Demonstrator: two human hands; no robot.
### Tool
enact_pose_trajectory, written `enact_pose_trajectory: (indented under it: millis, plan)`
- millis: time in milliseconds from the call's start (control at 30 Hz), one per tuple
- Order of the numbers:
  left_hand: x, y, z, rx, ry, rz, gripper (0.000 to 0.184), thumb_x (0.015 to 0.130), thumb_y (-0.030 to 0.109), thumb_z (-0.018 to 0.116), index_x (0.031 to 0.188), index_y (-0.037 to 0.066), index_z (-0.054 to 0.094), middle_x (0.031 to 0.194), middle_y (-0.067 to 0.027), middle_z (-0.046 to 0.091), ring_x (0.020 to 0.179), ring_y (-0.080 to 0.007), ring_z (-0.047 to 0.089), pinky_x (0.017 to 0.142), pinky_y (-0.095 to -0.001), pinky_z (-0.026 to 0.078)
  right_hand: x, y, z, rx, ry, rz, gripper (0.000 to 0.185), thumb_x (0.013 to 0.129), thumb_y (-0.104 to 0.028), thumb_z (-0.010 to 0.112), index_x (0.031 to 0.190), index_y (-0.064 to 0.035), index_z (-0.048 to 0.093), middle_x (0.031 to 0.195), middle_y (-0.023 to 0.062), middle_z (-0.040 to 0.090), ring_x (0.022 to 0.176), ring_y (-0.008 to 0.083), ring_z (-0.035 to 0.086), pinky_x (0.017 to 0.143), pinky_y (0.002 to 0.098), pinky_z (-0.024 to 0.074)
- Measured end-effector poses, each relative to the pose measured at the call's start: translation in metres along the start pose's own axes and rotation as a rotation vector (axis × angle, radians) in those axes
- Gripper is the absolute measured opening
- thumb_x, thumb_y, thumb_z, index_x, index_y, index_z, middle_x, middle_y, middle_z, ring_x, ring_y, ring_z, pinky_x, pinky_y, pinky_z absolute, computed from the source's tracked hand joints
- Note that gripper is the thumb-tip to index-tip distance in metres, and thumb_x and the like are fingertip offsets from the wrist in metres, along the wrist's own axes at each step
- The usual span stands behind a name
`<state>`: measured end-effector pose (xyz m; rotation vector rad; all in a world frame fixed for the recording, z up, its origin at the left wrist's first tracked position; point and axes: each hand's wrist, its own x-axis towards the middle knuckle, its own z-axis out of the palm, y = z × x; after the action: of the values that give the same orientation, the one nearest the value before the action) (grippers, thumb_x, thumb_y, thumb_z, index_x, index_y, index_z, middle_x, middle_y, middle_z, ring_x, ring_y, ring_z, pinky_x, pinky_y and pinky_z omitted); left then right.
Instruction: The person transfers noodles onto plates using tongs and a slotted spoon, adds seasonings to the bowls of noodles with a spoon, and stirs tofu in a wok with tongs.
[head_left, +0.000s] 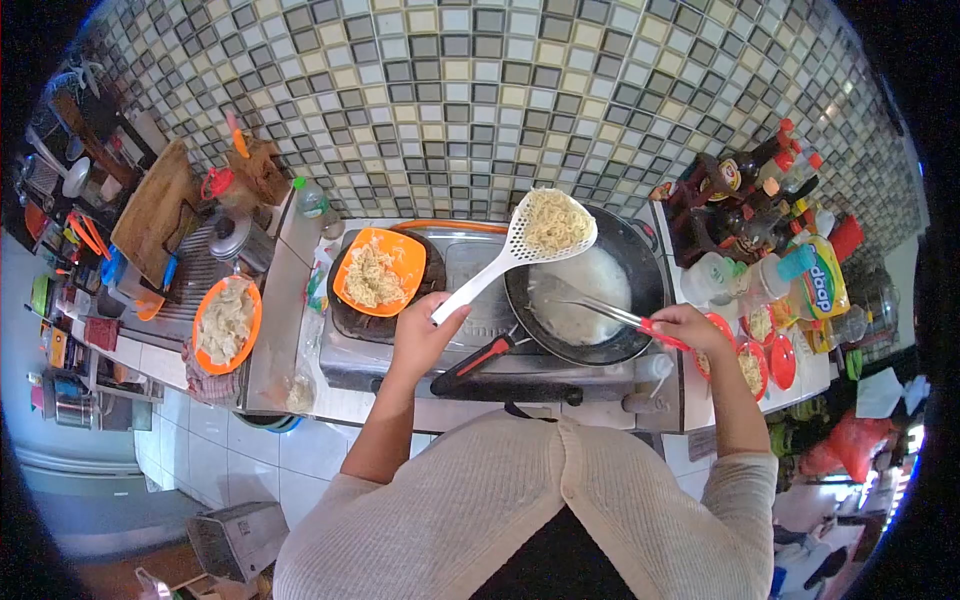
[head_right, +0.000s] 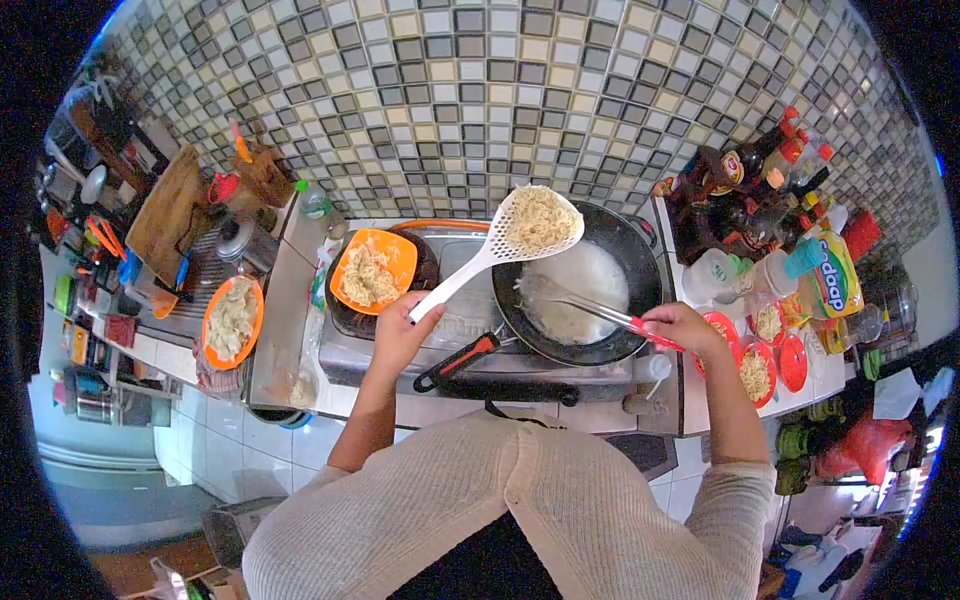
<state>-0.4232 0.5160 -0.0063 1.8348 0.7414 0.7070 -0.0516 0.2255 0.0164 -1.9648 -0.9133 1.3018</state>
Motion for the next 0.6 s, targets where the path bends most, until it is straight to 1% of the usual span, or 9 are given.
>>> enact_pose_trajectory:
  millis: [67,167,300,367,433,467,500,567,600]
  plan:
    - [0.0,-0.004,0.001,-0.012,0.003,-0.004,0.023,0.085,0.021,0.071,0.095,0.0,0.067,0.071,-0.0028,0.062,0.064,-0.0083,0.053,0.06,-0.0252,0.043,-0.023,-0.014,-0.004,-0.017,0.08,-0.068,0.023,0.092,-0.019,0.063,0.103,0.0002,0.066,0.078,0.0007,0.064,0.062,0.007,0.057,0.055,0.0233,0.0492]
    - [-0.001,-0.006,0.003,-0.02,0.013,-0.004,0.023,0.085,0.021,0.071,0.095,0.001,0.067,0.071,-0.003,0.062,0.065,-0.0082,0.054,0.06,-0.0251,0.044,-0.044,0.001,-0.021,0.007,0.196,-0.093,0.022,0.092,-0.018,0.063,0.104,0.0002,0.066,0.079,0.001,0.064,0.064,0.0068,0.058,0.057,0.0227,0.0493]
    - [-0.001,-0.007,0.008,0.014,0.01,-0.037,0.021,0.086,0.019,0.071,0.095,0.0,0.067,0.072,-0.0031,0.064,0.066,-0.0079,0.055,0.061,-0.025,0.044,-0.07,-0.018,-0.029,-0.017,0.302,-0.168,0.025,0.091,-0.018,0.064,0.109,-0.0002,0.066,0.085,-0.0002,0.064,0.071,0.0061,0.058,0.062,0.0218,0.0496]
    - [-0.001,-0.008,0.012,-0.006,-0.002,-0.021,0.021,0.085,0.018,0.071,0.097,0.001,0.067,0.073,-0.001,0.063,0.066,-0.0069,0.054,0.06,-0.0236,0.044,-0.078,-0.032,-0.022,0.015,0.355,-0.136,0.026,0.09,-0.017,0.064,0.11,0.0,0.064,0.088,0.0007,0.065,0.073,0.0064,0.058,0.064,0.0237,0.0488]
    - [-0.002,-0.008,0.015,-0.024,-0.012,-0.002,0.021,0.085,0.017,0.071,0.099,0.001,0.068,0.074,0.001,0.062,0.066,-0.0058,0.053,0.06,-0.0222,0.043,-0.077,-0.05,-0.006,-0.319,0.625,-0.308,0.028,0.088,-0.016,0.066,0.111,-0.0005,0.062,0.088,0.0044,0.064,0.074,0.0106,0.059,0.065,0.0283,0.0482]
    - [-0.002,-0.008,0.017,-0.022,-0.02,-0.001,0.02,0.085,0.017,0.071,0.098,0.001,0.068,0.074,0.0007,0.062,0.066,-0.0061,0.053,0.06,-0.0225,0.043,-0.077,-0.066,0.006,-0.535,0.737,-0.453,0.031,0.085,-0.016,0.068,0.111,-0.0011,0.061,0.088,0.0106,0.063,0.074,0.0211,0.062,0.065,0.034,0.0479]
    - [-0.002,-0.007,0.018,-0.019,-0.029,0.0,0.02,0.085,0.017,0.071,0.098,0.002,0.067,0.074,0.0003,0.062,0.066,-0.0065,0.052,0.06,-0.0228,0.043,-0.08,-0.084,0.016,-0.532,0.739,-0.45,0.031,0.085,-0.016,0.068,0.111,-0.0011,0.061,0.088,0.0106,0.063,0.074,0.0211,0.062,0.065,0.034,0.0479]
    - [-0.002,-0.005,0.018,-0.02,-0.039,-0.003,0.02,0.085,0.017,0.071,0.097,0.002,0.067,0.073,0.0003,0.061,0.066,-0.0068,0.052,0.061,-0.0232,0.043,-0.085,-0.108,0.027,-0.83,0.81,-0.479,0.031,0.084,-0.016,0.068,0.111,-0.002,0.062,0.091,0.0152,0.063,0.077,0.031,0.062,0.068,0.0362,0.0482]
    - [-0.002,-0.004,0.018,-0.023,-0.044,-0.008,0.019,0.085,0.017,0.071,0.097,0.002,0.067,0.073,0.0002,0.061,0.066,-0.0071,0.052,0.061,-0.0236,0.043,-0.085,-0.108,0.026,-0.829,0.812,-0.476,0.031,0.084,-0.016,0.068,0.111,-0.002,0.062,0.091,0.0152,0.063,0.077,0.031,0.062,0.068,0.0362,0.0482]
